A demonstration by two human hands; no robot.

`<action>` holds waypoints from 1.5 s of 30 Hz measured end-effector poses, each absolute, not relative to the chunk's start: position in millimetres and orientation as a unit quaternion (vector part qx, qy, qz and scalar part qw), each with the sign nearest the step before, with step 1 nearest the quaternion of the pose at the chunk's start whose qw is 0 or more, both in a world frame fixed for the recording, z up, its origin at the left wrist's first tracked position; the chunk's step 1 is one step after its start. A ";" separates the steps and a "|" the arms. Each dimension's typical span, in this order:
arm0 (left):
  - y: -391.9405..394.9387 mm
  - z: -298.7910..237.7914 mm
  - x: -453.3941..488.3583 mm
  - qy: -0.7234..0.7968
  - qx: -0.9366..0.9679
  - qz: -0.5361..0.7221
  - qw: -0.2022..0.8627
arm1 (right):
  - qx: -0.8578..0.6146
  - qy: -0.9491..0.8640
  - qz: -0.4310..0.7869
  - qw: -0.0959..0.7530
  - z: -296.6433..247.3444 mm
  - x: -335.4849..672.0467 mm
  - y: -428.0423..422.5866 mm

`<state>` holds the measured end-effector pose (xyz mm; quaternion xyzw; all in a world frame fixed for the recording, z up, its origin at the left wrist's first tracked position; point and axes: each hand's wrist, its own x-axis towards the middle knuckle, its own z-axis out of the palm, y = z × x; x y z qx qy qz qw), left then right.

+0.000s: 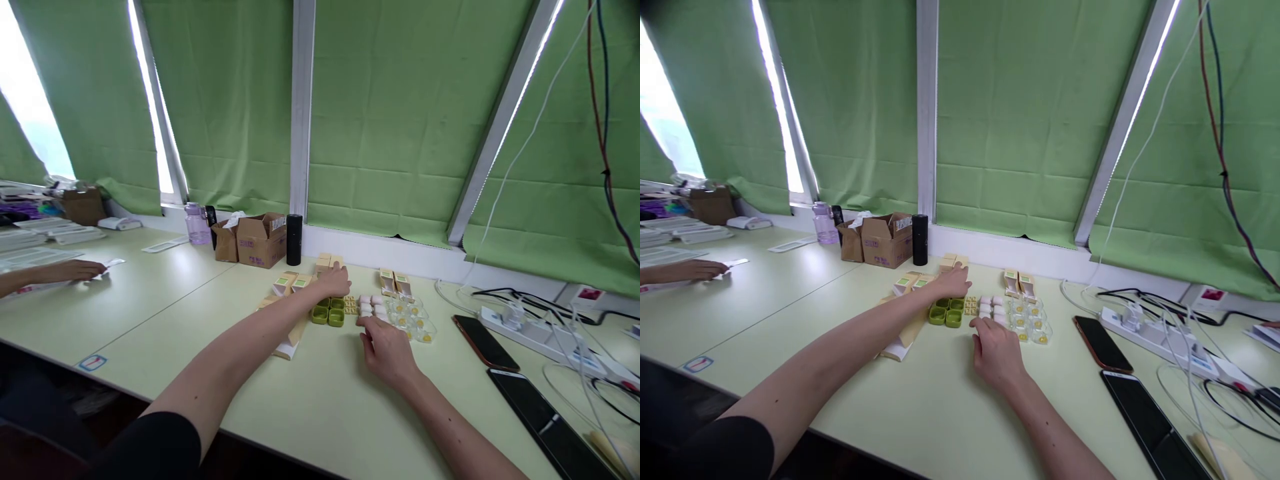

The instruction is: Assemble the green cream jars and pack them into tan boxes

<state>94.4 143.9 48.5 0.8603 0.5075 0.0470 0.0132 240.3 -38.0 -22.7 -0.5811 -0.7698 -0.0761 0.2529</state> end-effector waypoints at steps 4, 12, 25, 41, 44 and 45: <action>121.7 60.9 75.1 0.473 0.879 0.065 -0.013 | -0.585 -0.775 -0.065 0.231 -23.1 238.5 -37.8; 59.4 41.2 40.8 0.441 0.894 0.061 -0.054 | -0.595 -0.772 -0.040 0.218 -21.7 235.6 -39.6; 25.2 17.1 36.1 0.407 0.905 0.022 -0.124 | -0.613 -0.769 -0.015 0.182 -15.6 231.4 -44.0; 14.8 8.0 35.5 0.301 0.918 0.163 -0.198 | -0.575 -0.731 -0.010 0.367 -28.6 239.7 -33.5; 15.3 3.3 35.2 0.245 0.916 0.227 -0.222 | -0.550 -0.717 0.038 0.427 -32.9 240.5 -31.0; 15.6 2.2 35.0 0.226 0.915 0.246 -0.227 | -0.538 -0.715 0.053 0.443 -33.7 240.6 -30.4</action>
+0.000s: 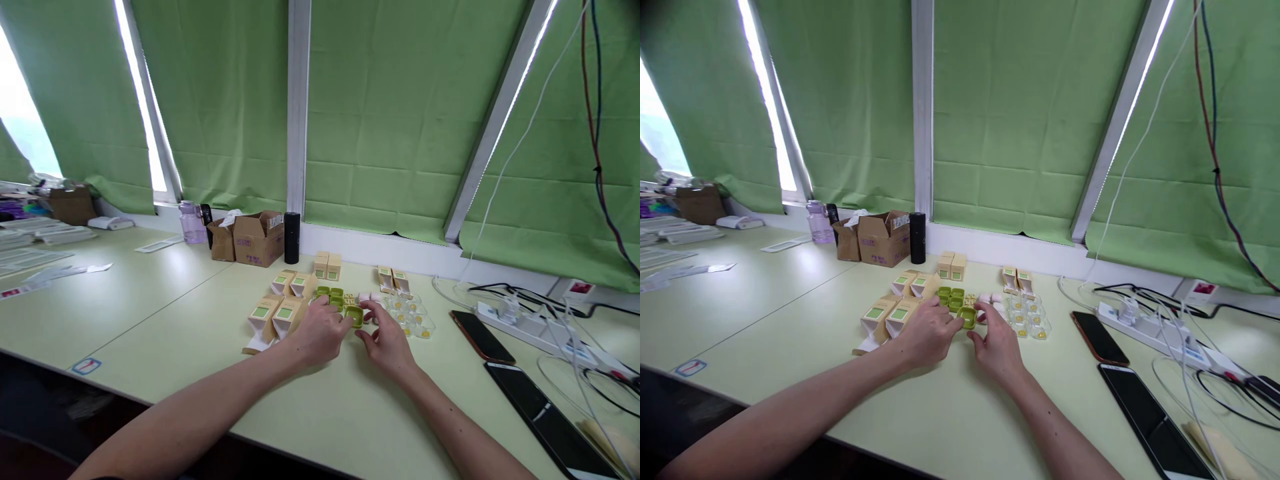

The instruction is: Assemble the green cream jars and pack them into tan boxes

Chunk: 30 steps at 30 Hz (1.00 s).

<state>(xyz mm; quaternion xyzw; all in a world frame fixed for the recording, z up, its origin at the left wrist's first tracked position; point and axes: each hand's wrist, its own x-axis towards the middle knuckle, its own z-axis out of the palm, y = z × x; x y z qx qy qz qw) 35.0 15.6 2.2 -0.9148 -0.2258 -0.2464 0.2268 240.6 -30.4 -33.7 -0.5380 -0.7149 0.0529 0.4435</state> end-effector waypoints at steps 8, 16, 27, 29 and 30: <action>13.7 16.9 28.3 -0.154 -0.879 -0.416 0.174 | -0.464 -0.673 0.133 0.561 -21.5 236.4 -34.3; 15.5 25.5 24.5 -0.101 -0.875 -0.463 0.100 | -0.430 -0.664 0.153 0.593 -17.5 231.8 -40.4; 18.4 15.5 27.0 -0.190 -0.846 -0.497 -0.040 | -0.415 -0.681 0.122 0.590 -19.1 230.7 -43.5; 18.9 13.3 28.1 -0.212 -0.839 -0.495 -0.075 | -0.418 -0.679 0.116 0.592 -19.0 230.4 -43.9; 19.0 12.4 28.8 -0.222 -0.835 -0.495 -0.090 | -0.419 -0.678 0.114 0.594 -19.1 230.3 -43.9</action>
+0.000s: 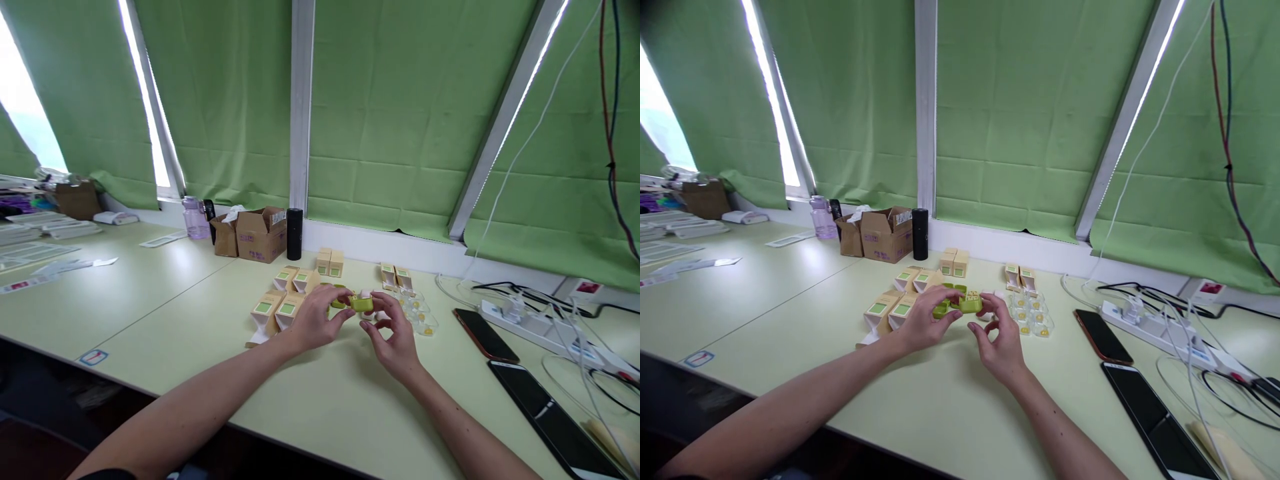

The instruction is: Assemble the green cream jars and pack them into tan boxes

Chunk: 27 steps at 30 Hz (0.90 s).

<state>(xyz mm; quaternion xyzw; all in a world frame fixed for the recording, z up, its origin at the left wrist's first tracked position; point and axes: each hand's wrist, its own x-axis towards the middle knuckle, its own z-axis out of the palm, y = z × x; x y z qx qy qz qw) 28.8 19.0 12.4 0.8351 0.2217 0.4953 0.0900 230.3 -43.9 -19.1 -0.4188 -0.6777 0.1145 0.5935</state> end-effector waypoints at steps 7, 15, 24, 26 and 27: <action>14.5 11.8 34.3 0.276 0.816 0.481 0.162 | -0.425 -0.672 0.098 0.598 -19.5 227.8 -44.3; 6.5 13.9 39.4 0.288 0.828 0.432 0.212 | -0.438 -0.667 0.067 0.600 -16.4 227.8 -43.7; 8.8 18.9 30.6 0.214 0.852 0.472 0.077 | -0.444 -0.674 0.065 0.587 -13.9 228.2 -45.7; 9.2 21.4 28.4 0.191 0.878 0.436 0.049 | -0.443 -0.679 0.064 0.582 -14.7 228.5 -45.1; 9.4 22.0 27.8 0.183 0.889 0.417 0.043 | -0.442 -0.681 0.064 0.580 -15.1 228.7 -44.7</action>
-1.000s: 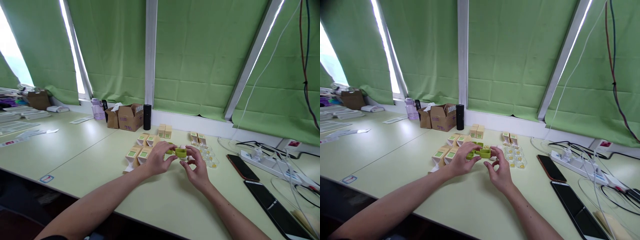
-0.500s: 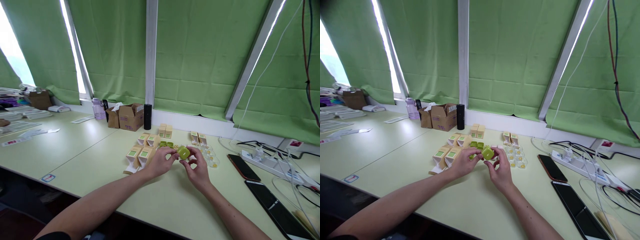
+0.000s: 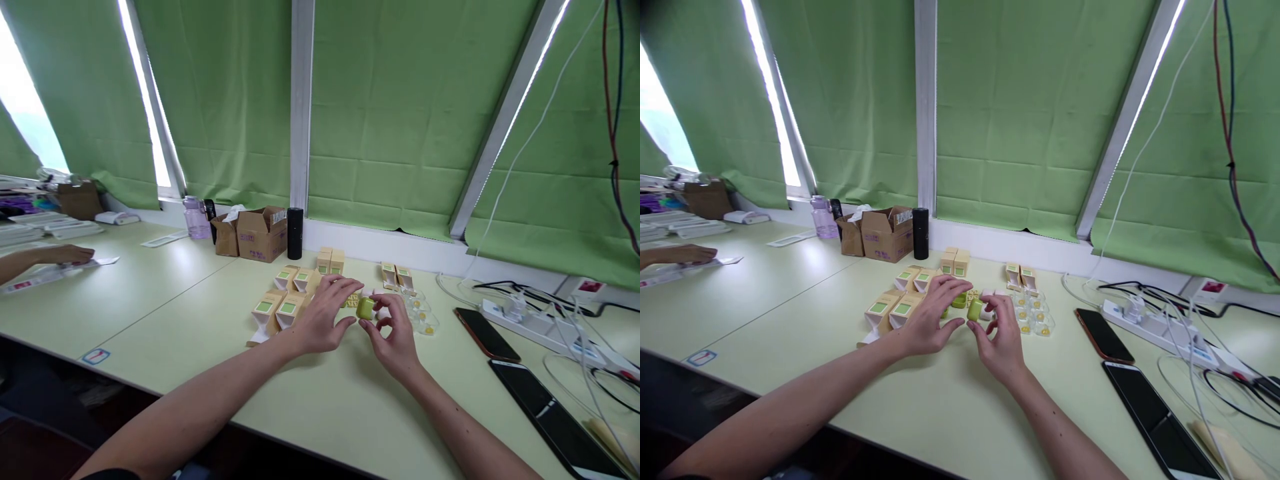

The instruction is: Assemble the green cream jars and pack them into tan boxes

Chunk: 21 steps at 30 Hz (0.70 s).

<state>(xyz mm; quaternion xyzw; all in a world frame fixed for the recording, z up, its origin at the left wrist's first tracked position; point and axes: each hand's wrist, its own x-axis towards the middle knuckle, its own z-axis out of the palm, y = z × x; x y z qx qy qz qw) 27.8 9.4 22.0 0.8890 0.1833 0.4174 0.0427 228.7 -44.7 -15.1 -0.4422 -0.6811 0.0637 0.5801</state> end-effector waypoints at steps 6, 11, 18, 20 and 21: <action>12.6 17.6 29.5 0.175 0.911 0.369 0.045 | -0.438 -0.697 0.051 0.566 -17.4 228.4 -43.0; 18.7 13.4 30.6 0.184 0.897 0.389 0.101 | -0.437 -0.712 0.031 0.548 -19.5 230.0 -40.7; 44.6 7.7 32.0 0.281 0.744 0.494 0.352 | -0.496 -0.761 -0.091 0.408 -26.0 242.2 -31.6; 52.6 6.1 31.7 0.277 0.710 0.512 0.397 | -0.517 -0.782 -0.119 0.326 -28.3 243.0 -29.5; 55.7 5.3 31.3 0.272 0.698 0.520 0.410 | -0.526 -0.789 -0.132 0.289 -29.1 242.7 -28.6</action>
